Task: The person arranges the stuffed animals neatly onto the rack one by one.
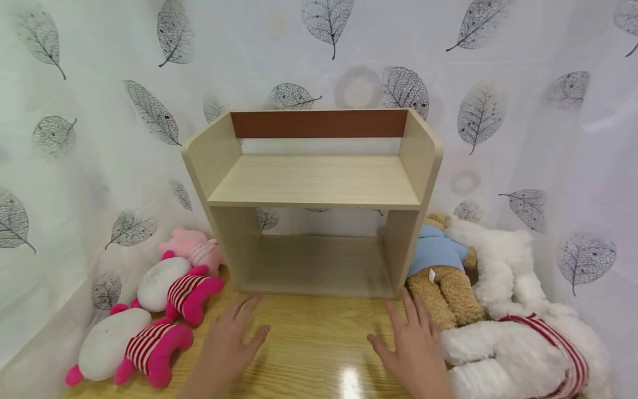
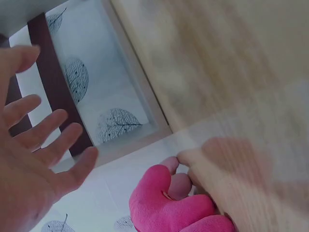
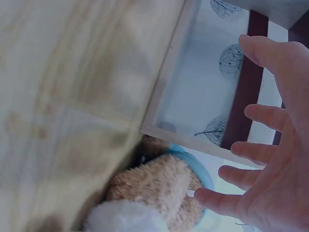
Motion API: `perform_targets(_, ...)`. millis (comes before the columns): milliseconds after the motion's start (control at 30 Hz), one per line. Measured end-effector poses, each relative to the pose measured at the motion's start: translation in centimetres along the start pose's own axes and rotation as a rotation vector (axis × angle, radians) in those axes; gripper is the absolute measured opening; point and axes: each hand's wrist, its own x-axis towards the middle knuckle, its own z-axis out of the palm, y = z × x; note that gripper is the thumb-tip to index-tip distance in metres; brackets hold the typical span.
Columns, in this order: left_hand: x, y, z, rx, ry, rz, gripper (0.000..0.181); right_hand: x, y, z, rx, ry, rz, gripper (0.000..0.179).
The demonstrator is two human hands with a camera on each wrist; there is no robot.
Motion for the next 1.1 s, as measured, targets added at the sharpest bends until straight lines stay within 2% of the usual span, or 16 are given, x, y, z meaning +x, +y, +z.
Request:
perform_targets(167,1.0,-0.7,-0.3,-0.091,0.185,0.019,0.048,0.2,0.4,-1.0,0.006,0.062,-0.027,0.078)
perform_targets(367,2.7,-1.6,-0.8,-0.252,0.322,-0.062,0.038,0.2,1.4,-2.4,0.006,0.113,0.002,0.079)
perform_targets(533,4.8,-2.6,-0.9,-0.361,0.468,-0.097,0.037,-0.3,2.9,-3.3,0.003,0.233,0.025,0.074)
perform_targets(600,5.7,-2.9,-0.9,-0.422,0.525,-0.134,0.036,-0.6,3.6,-3.5,-0.007,0.296,0.039,0.067)
perform_targets(700,6.8,-3.3,-0.9,-0.532,0.574,-0.235,0.032,-1.1,4.6,-3.6,-0.032,0.411,0.036,0.052)
perform_targets(800,7.5,-3.7,-0.8,-0.62,0.579,-0.352,0.035,-1.3,5.4,-3.6,-0.036,0.503,0.058,0.044)
perform_targets(933,8.4,-4.2,-0.9,-0.695,0.505,-0.485,0.047,-1.8,6.4,-3.8,-0.04,0.541,0.179,0.042)
perform_targets(1000,8.9,-4.5,-1.1,-0.716,0.46,-0.532,0.048,-2.3,7.0,-4.0,-0.042,0.569,0.246,0.042)
perform_targets(1033,9.1,-4.6,-1.3,-0.719,0.439,-0.547,0.048,-2.6,7.4,-4.1,-0.043,0.591,0.272,0.041)
perform_targets(1067,9.3,-4.8,-1.4,-0.717,0.416,-0.557,0.048,-2.8,7.7,-4.2,-0.028,0.58,0.33,0.042)
perform_targets(1100,9.5,-4.9,-1.6,-0.716,0.394,-0.564,0.049,-3.1,8.0,-4.3,-0.016,0.611,0.354,0.043)
